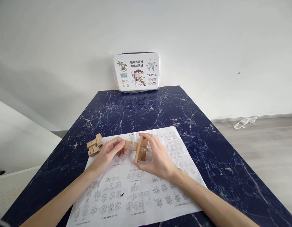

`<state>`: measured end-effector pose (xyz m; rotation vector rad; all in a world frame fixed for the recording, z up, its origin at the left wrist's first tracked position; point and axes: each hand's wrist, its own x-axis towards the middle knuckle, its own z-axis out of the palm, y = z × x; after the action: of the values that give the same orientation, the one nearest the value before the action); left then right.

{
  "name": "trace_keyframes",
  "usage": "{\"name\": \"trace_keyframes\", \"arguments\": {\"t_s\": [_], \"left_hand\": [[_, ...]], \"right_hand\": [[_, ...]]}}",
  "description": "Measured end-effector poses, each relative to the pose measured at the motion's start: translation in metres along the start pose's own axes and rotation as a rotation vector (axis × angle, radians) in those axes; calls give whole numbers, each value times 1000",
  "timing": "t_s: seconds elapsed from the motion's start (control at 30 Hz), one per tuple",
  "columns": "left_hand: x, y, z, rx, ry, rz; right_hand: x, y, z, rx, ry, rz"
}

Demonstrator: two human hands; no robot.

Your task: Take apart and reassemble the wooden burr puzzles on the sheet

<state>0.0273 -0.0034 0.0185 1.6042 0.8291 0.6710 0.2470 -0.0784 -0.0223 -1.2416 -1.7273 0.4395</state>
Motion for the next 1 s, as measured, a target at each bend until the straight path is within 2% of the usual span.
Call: {"name": "trace_keyframes", "arguments": {"t_s": [0.2, 0.53, 0.77, 1.0], "left_hand": [[2, 0, 0, -3, 19, 8], [2, 4, -1, -7, -17, 6], [5, -2, -6, -8, -17, 23], [4, 1, -1, -37, 29, 31]], "right_hand": [[3, -1, -1, 0, 29, 3], [5, -3, -2, 2, 47, -10], [7, -1, -7, 33, -16, -33], [3, 2, 1, -44, 84, -33]]}}
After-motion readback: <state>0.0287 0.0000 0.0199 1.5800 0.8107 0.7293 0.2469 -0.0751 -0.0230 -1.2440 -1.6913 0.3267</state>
